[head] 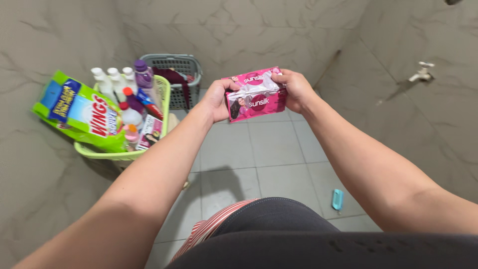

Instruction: The person wipes the surface of a pink Sunsilk sachet with a blue cloth, then places it into a green basket. They then pick up a purple Palmolive sachet from a purple basket and wipe it with the same cloth before placing it into the green basket.

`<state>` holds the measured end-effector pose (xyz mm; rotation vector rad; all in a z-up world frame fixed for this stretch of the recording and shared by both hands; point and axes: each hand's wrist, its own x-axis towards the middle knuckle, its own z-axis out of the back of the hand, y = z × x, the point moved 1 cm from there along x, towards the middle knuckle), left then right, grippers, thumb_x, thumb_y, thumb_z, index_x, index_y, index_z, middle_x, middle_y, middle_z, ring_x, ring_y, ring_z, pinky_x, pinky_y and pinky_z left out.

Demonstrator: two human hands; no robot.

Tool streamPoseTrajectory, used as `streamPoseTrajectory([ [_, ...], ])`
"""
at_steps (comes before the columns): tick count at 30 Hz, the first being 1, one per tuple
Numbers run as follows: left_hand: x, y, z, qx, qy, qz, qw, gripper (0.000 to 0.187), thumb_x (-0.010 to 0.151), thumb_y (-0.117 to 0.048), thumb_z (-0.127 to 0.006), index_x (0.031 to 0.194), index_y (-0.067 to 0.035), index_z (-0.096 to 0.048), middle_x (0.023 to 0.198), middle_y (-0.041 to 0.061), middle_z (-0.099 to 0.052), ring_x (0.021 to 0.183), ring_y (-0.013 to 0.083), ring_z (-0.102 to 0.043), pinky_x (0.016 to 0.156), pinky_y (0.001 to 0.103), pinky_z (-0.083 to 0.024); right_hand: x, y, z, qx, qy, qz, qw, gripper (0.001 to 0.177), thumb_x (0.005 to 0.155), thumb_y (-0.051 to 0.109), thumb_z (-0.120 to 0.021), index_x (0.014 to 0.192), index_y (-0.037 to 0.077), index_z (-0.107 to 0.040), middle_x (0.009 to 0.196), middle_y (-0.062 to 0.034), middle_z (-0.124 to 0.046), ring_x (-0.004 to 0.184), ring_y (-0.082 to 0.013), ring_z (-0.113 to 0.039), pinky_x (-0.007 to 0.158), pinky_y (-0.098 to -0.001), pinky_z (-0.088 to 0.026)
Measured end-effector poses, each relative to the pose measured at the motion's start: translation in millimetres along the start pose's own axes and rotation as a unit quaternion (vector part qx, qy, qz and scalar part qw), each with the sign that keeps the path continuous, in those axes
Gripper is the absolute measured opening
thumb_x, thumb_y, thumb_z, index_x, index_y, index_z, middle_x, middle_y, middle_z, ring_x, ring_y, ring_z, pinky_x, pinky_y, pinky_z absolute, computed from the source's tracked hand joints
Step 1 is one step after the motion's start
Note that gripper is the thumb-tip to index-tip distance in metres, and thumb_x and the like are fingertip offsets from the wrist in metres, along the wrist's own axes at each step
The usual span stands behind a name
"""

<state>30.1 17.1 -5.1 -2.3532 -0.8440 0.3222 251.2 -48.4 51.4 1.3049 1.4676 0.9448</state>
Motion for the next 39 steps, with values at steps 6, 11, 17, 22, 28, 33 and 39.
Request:
streamPoseTrajectory([
  [6, -53.9, -54.1, 16.4, -0.084, -0.020, 0.015, 0.996, 0.061, 0.086, -0.048, -0.056, 0.122, 0.001, -0.065, 0.122, 0.021, -0.071, 0.111, 0.0369, -0.067, 0.101, 0.053, -0.050, 31.9, -7.7, -67.4, 0.009, 0.069, 0.062, 0.996, 0.026, 0.101, 0.008, -0.059, 0.126, 0.001, -0.063, 0.115, -0.0094, -0.072, 0.103, -0.0197, -0.071, 0.093, -0.0389, -0.060],
  [11, -85.1, -99.7, 46.4, -0.020, -0.018, -0.058, 0.998, 0.048, 0.093, -0.041, -0.063, 0.126, -0.005, -0.064, 0.128, 0.014, -0.071, 0.120, 0.0317, -0.065, 0.110, 0.051, -0.048, 60.8, -27.6, -97.9, 0.031, 0.125, 0.075, 0.989, 0.026, 0.100, 0.006, -0.061, 0.125, 0.002, -0.065, 0.113, -0.0066, -0.072, 0.102, -0.0177, -0.069, 0.096, -0.0383, -0.056],
  [17, -84.4, -128.5, 93.6, -0.037, -0.073, -0.101, 0.992, 0.026, 0.099, -0.022, -0.070, 0.116, -0.003, -0.063, 0.101, 0.011, -0.071, 0.088, 0.0248, -0.068, 0.083, 0.044, -0.060, 88.5, -33.7, -105.8, 0.024, 0.162, 0.032, 0.986, 0.031, 0.093, 0.017, -0.071, 0.122, 0.004, -0.066, 0.115, -0.0072, -0.070, 0.108, -0.0220, -0.065, 0.103, -0.0469, -0.049],
  [22, -75.2, -128.0, 96.4, 0.026, -0.143, -0.106, 0.984, 0.021, 0.088, -0.005, -0.063, 0.108, -0.005, -0.059, 0.088, 0.009, -0.068, 0.071, 0.0216, -0.066, 0.065, 0.039, -0.060, 100.8, -20.4, -123.3, 0.024, 0.116, -0.119, 0.986, 0.048, 0.089, 0.050, -0.055, 0.115, 0.012, -0.067, 0.121, -0.0055, -0.072, 0.114, -0.0217, -0.065, 0.101, -0.0478, -0.047],
  [28, -60.6, -123.7, 82.2, 0.023, -0.147, -0.128, 0.980, 0.027, 0.086, -0.003, -0.060, 0.114, -0.006, -0.061, 0.101, 0.010, -0.069, 0.082, 0.0214, -0.071, 0.076, 0.039, -0.062, 123.9, -5.9, -115.3, -0.031, 0.115, -0.116, 0.986, 0.038, 0.096, 0.038, -0.062, 0.119, 0.009, -0.064, 0.124, -0.0069, -0.070, 0.117, -0.0224, -0.064, 0.110, -0.0480, -0.043],
  [33, -42.8, -123.0, 78.6, -0.023, -0.146, -0.129, 0.981, 0.027, 0.092, -0.005, -0.063, 0.119, -0.002, -0.058, 0.110, 0.014, -0.069, 0.094, 0.0268, -0.072, 0.089, 0.044, -0.063, 155.3, -2.5, -85.8, 0.040, 0.138, -0.112, 0.983, 0.028, 0.098, 0.022, -0.058, 0.117, 0.003, -0.065, 0.121, -0.0119, -0.069, 0.112, -0.0253, -0.068, 0.109, -0.0492, -0.049],
  [39, -39.2, -105.0, 58.2, 0.077, -0.136, -0.072, 0.985, 0.046, 0.087, -0.006, -0.066, 0.131, -0.013, -0.056, 0.119, 0.011, -0.070, 0.107, 0.0256, -0.072, 0.092, 0.051, -0.062, 173.3, -5.5, -66.4, 0.146, 0.142, -0.140, 0.969, 0.025, 0.102, 0.016, -0.058, 0.117, -0.003, -0.060, 0.120, -0.0175, -0.067, 0.113, -0.0287, -0.068, 0.106, -0.0503, -0.055],
])
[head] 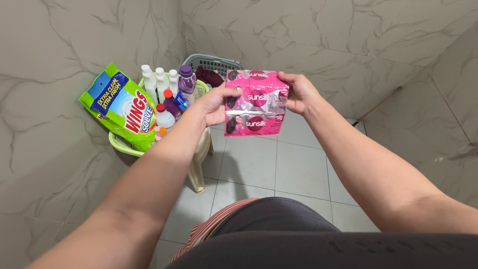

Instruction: The person wipes the surface of a pink Sunsilk sachet with a blue cloth, then places it into a green basket. They then pick up a purple Palmolive sachet from a purple basket and wipe it with the same cloth before placing it into the green basket.

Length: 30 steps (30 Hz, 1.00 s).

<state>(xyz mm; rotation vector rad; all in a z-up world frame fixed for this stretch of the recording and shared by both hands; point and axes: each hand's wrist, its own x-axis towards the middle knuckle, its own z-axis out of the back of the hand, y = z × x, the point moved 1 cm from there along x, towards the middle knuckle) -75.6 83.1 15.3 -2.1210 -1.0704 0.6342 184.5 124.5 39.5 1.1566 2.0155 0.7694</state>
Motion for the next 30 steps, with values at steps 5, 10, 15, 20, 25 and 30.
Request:
streamPoseTrajectory([
  [5, 8.7, 10.7, -5.9, -0.010, 0.000, -0.031, 0.999, 0.046, 0.091, -0.005, -0.064, 0.134, -0.013, -0.053, 0.124, 0.013, -0.067, 0.110, 0.0286, -0.070, 0.092, 0.052, -0.061, -12.6, 4.6, -0.4, -0.057, -0.021, -0.035, 0.998, 0.032, 0.096, 0.024, -0.060, 0.117, 0.000, -0.060, 0.116, -0.0141, -0.068, 0.107, -0.0283, -0.069, 0.096, -0.0505, -0.056],
  [10, 19.6, 14.4, 6.3, -0.063, -0.012, -0.034, 0.997, 0.034, 0.095, -0.009, -0.064, 0.127, -0.002, -0.058, 0.115, 0.016, -0.071, 0.104, 0.0323, -0.072, 0.082, 0.049, -0.060, -32.3, 2.8, -3.5, -0.194, 0.045, -0.067, 0.978, 0.040, 0.095, 0.018, -0.064, 0.132, 0.004, -0.060, 0.122, -0.0103, -0.070, 0.108, -0.0222, -0.069, 0.097, -0.0448, -0.053],
  [15, 23.0, 13.3, 10.1, -0.063, -0.068, -0.072, 0.993, 0.029, 0.090, -0.009, -0.062, 0.119, -0.005, -0.060, 0.110, 0.013, -0.071, 0.099, 0.0285, -0.072, 0.090, 0.050, -0.060, -33.7, -0.7, -6.1, -0.242, 0.055, -0.025, 0.968, 0.044, 0.090, 0.003, -0.061, 0.135, 0.006, -0.059, 0.123, -0.0074, -0.070, 0.109, -0.0202, -0.069, 0.097, -0.0462, -0.056],
  [20, 22.8, 12.2, 5.6, -0.083, -0.056, -0.073, 0.992, 0.028, 0.090, -0.010, -0.065, 0.117, -0.003, -0.061, 0.111, 0.014, -0.072, 0.099, 0.0282, -0.072, 0.093, 0.049, -0.059, -32.0, 0.5, -4.6, -0.234, 0.027, -0.020, 0.972, 0.040, 0.092, 0.002, -0.058, 0.133, 0.005, -0.058, 0.121, -0.0073, -0.070, 0.108, -0.0216, -0.069, 0.098, -0.0480, -0.055],
  [25, 19.9, 14.3, 6.4, -0.069, -0.068, -0.074, 0.993, 0.026, 0.090, -0.012, -0.065, 0.114, -0.003, -0.062, 0.107, 0.013, -0.073, 0.096, 0.0270, -0.072, 0.087, 0.047, -0.058, -33.0, -0.4, -2.8, -0.218, 0.034, -0.009, 0.975, 0.039, 0.092, 0.002, -0.058, 0.131, 0.005, -0.059, 0.120, -0.0078, -0.070, 0.108, -0.0221, -0.070, 0.097, -0.0479, -0.055],
  [30, 19.1, 14.3, 8.5, -0.089, -0.069, -0.063, 0.992, 0.025, 0.088, -0.013, -0.066, 0.111, -0.003, -0.064, 0.105, 0.013, -0.074, 0.094, 0.0270, -0.072, 0.085, 0.045, -0.059, -34.6, 0.3, -6.3, -0.211, 0.027, 0.000, 0.977, 0.037, 0.092, 0.002, -0.058, 0.128, 0.004, -0.061, 0.119, -0.0085, -0.072, 0.107, -0.0222, -0.070, 0.097, -0.0458, -0.055],
])
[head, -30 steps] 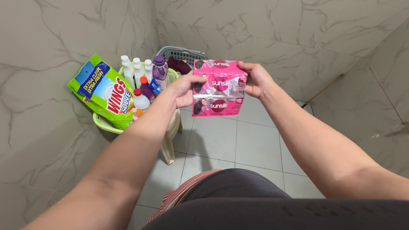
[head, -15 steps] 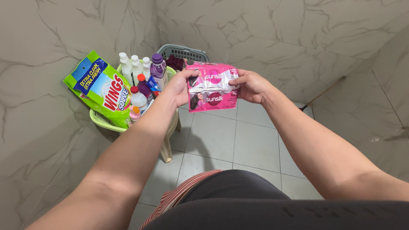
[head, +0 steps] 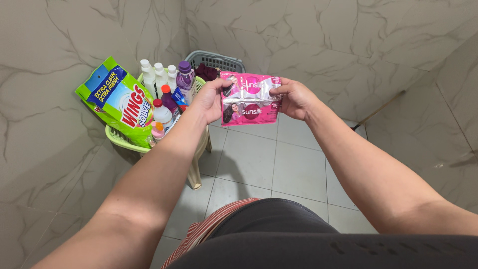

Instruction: The person wipes the surface of a pink Sunsilk sachet with a blue cloth, then places it into a green basket. They then pick up a purple Palmolive sachet from a purple basket and wipe it with the same cloth before placing it into the green basket.

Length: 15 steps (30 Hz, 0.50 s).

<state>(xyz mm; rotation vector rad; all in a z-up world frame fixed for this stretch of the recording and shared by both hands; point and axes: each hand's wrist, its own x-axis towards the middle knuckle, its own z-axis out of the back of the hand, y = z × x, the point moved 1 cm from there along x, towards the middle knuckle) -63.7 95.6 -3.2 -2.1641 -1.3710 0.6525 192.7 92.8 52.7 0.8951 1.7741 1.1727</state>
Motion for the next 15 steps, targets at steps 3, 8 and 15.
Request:
streamPoseTrajectory([
  [3, 1.1, -0.6, -0.1, -0.002, 0.008, -0.002, 1.000, 0.025, 0.088, -0.013, -0.067, 0.111, -0.003, -0.064, 0.105, 0.012, -0.073, 0.094, 0.0269, -0.072, 0.086, 0.046, -0.059, -1.7, 1.8, -1.7, -0.001, -0.004, 0.006, 1.000, 0.036, 0.091, 0.003, -0.058, 0.128, 0.004, -0.061, 0.118, -0.0083, -0.072, 0.107, -0.0220, -0.070, 0.096, -0.0458, -0.055],
  [8, -0.6, -0.9, 0.2, 0.000, -0.001, -0.014, 1.000, 0.026, 0.090, -0.012, -0.066, 0.114, -0.004, -0.061, 0.108, 0.012, -0.072, 0.097, 0.0273, -0.071, 0.087, 0.046, -0.059, -2.6, 1.6, -4.5, 0.009, -0.006, 0.015, 1.000, 0.037, 0.091, 0.005, -0.059, 0.128, 0.005, -0.061, 0.118, -0.0076, -0.072, 0.107, -0.0221, -0.069, 0.094, -0.0462, -0.054],
  [15, 4.3, 2.8, 6.4, 0.017, 0.024, -0.057, 0.998, 0.035, 0.093, -0.003, -0.058, 0.128, -0.007, -0.058, 0.117, 0.011, -0.068, 0.104, 0.0250, -0.069, 0.088, 0.045, -0.061, 0.4, -4.2, -1.8, 0.021, -0.012, 0.037, 0.999, 0.039, 0.092, 0.007, -0.060, 0.131, 0.001, -0.059, 0.122, -0.0113, -0.070, 0.108, -0.0237, -0.069, 0.095, -0.0470, -0.055],
])
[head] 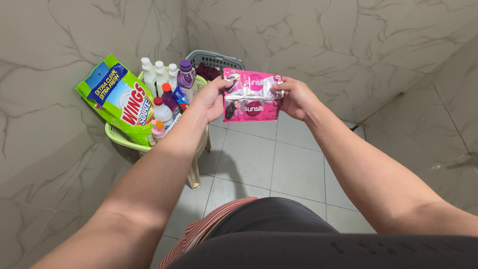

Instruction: The person wipes the surface of a pink Sunsilk sachet with a blue cloth, then places it into a green basket. They then pick up a purple Palmolive sachet from a purple basket and wipe it with the same cloth before placing it into the green basket.

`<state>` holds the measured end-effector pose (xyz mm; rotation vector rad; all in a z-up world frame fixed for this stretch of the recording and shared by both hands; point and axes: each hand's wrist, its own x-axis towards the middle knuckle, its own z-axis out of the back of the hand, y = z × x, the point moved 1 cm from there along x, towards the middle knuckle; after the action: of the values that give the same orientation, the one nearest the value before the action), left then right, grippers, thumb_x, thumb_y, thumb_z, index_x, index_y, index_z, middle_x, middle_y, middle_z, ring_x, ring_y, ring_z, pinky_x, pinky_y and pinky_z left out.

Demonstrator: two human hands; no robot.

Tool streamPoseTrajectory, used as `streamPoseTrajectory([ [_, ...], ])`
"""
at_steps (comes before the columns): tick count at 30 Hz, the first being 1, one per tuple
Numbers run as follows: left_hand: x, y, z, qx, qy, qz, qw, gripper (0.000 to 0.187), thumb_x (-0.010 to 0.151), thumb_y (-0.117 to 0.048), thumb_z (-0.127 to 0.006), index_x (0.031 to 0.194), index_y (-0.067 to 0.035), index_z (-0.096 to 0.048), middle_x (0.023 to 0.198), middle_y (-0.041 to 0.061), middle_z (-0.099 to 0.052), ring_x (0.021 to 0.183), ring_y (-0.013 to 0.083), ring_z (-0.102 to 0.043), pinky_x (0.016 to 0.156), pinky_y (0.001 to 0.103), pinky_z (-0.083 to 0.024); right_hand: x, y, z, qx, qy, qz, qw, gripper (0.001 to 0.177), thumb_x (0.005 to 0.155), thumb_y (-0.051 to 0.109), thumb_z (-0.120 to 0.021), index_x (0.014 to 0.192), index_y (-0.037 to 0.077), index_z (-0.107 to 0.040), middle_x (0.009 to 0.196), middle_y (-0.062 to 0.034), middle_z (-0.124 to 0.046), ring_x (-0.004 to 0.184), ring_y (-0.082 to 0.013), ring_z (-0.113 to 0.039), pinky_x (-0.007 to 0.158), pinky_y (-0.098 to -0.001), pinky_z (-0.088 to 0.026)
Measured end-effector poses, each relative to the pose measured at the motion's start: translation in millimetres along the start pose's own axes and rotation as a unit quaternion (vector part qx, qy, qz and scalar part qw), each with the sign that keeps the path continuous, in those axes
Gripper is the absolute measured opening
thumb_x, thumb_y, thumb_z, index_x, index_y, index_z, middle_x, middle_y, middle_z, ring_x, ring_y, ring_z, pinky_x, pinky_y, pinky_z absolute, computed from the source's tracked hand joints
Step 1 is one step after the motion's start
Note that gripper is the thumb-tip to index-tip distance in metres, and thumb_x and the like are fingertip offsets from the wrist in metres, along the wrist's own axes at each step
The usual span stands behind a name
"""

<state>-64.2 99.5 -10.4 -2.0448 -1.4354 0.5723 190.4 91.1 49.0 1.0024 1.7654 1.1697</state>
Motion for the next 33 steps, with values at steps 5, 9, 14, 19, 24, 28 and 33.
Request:
streamPoseTrajectory([
  [5, 5.1, -1.0, 8.7, -0.001, 0.007, -0.007, 1.000, 0.029, 0.101, -0.006, -0.054, 0.129, -0.004, -0.058, 0.119, 0.014, -0.070, 0.104, 0.0268, -0.071, 0.082, 0.044, -0.062, 7.1, -2.3, -6.6, 0.003, -0.083, 0.032, 0.996, 0.065, 0.088, -0.003, -0.060, 0.148, 0.006, -0.036, 0.130, -0.0171, -0.063, 0.109, -0.0255, -0.068, 0.094, -0.0458, -0.055],
  [9, 8.1, -6.9, 13.4, 0.010, 0.012, 0.000, 1.000, 0.025, 0.104, -0.012, -0.052, 0.126, -0.004, -0.058, 0.116, 0.015, -0.071, 0.097, 0.0275, -0.072, 0.072, 0.044, -0.060, 1.6, 0.4, -7.4, -0.071, -0.021, 0.094, 0.993, 0.081, 0.082, -0.007, -0.059, 0.156, 0.011, -0.032, 0.137, -0.0121, -0.061, 0.111, -0.0215, -0.064, 0.093, -0.0407, -0.052],
  [14, 14.6, -20.0, 18.7, -0.017, -0.006, 0.016, 1.000, 0.021, 0.105, -0.013, -0.055, 0.121, -0.001, -0.059, 0.112, 0.018, -0.070, 0.089, 0.0287, -0.070, 0.070, 0.043, -0.060, -4.9, 2.2, -11.2, -0.187, 0.024, 0.125, 0.974, 0.076, 0.085, 0.000, -0.075, 0.156, 0.006, -0.047, 0.142, -0.0085, -0.060, 0.120, -0.0188, -0.063, 0.100, -0.0350, -0.055],
  [19, 27.3, -38.6, 18.0, -0.032, -0.024, 0.043, 0.998, 0.022, 0.103, -0.011, -0.058, 0.118, 0.005, -0.058, 0.107, 0.021, -0.071, 0.085, 0.0294, -0.070, 0.074, 0.044, -0.062, -5.3, 2.0, -19.8, -0.282, 0.017, 0.164, 0.945, 0.091, 0.076, 0.000, -0.083, 0.155, 0.013, -0.039, 0.142, -0.0061, -0.057, 0.116, -0.0167, -0.061, 0.093, -0.0348, -0.056],
  [24, 33.2, -51.3, 13.8, 0.024, -0.029, -0.001, 0.999, 0.023, 0.102, -0.007, -0.061, 0.115, 0.012, -0.061, 0.105, 0.023, -0.070, 0.082, 0.0292, -0.071, 0.074, 0.044, -0.062, 1.4, 3.4, -19.6, -0.255, -0.022, 0.191, 0.948, 0.084, 0.078, 0.001, -0.083, 0.152, 0.009, -0.045, 0.143, -0.0072, -0.059, 0.119, -0.0161, -0.063, 0.101, -0.0334, -0.058],
  [28, 29.8, -55.8, 5.6, 0.060, -0.029, -0.032, 0.997, 0.024, 0.101, -0.006, -0.062, 0.116, 0.012, -0.064, 0.107, 0.023, -0.071, 0.084, 0.0287, -0.072, 0.073, 0.042, -0.063, 6.1, 3.3, -13.5, -0.243, -0.039, 0.194, 0.950, 0.072, 0.080, 0.001, -0.082, 0.146, 0.007, -0.054, 0.132, -0.0064, -0.066, 0.114, -0.0148, -0.065, 0.097, -0.0332, -0.060],
  [33, 16.7, -53.8, -14.1, 0.101, -0.075, -0.022, 0.992, 0.028, 0.099, -0.013, -0.065, 0.118, 0.007, -0.063, 0.112, 0.017, -0.071, 0.100, 0.0252, -0.072, 0.085, 0.042, -0.064, 7.3, 6.2, -6.9, -0.253, -0.090, 0.221, 0.938, 0.036, 0.090, 0.008, -0.079, 0.125, 0.004, -0.071, 0.104, -0.0027, -0.074, 0.093, -0.0101, -0.066, 0.079, -0.0269, -0.053],
])
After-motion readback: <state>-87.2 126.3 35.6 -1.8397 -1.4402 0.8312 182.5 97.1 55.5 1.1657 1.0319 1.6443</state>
